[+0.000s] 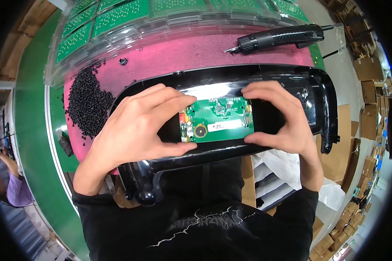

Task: Assembling circuit boards into plastic housings using an electric screwdriver and packing them into boxes.

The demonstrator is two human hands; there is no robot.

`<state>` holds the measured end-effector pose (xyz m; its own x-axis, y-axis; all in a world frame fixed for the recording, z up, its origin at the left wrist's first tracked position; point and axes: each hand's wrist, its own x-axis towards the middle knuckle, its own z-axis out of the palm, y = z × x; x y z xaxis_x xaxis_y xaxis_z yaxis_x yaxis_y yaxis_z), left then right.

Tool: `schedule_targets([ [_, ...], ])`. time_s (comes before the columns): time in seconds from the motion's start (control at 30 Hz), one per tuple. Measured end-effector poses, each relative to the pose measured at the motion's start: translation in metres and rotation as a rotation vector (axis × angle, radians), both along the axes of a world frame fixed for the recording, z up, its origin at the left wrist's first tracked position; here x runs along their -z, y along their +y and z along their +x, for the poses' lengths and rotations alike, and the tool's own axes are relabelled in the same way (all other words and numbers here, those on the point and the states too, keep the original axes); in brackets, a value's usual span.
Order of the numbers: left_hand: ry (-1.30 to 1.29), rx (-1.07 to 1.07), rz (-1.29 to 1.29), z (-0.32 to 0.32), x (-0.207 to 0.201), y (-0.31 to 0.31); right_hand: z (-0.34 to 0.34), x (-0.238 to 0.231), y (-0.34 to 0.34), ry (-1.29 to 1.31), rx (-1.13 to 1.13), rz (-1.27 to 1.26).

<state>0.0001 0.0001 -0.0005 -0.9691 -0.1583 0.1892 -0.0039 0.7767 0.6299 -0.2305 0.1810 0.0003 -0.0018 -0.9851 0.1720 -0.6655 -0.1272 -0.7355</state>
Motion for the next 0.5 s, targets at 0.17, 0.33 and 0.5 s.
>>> schedule_targets([
  [0.17, -0.108, -0.099, -0.078, 0.000, -0.002, 0.007, 0.005, 0.010, -0.004, 0.023, 0.062, 0.044],
  [0.33, -0.233, -0.107, -0.112, 0.004, -0.005, 0.010, 0.010, 0.011, -0.004, 0.080, 0.054, 0.029],
  [0.5, -0.204, -0.096, -0.144, 0.003, -0.002, 0.008, 0.010, 0.011, -0.006, 0.083, 0.059, 0.042],
])
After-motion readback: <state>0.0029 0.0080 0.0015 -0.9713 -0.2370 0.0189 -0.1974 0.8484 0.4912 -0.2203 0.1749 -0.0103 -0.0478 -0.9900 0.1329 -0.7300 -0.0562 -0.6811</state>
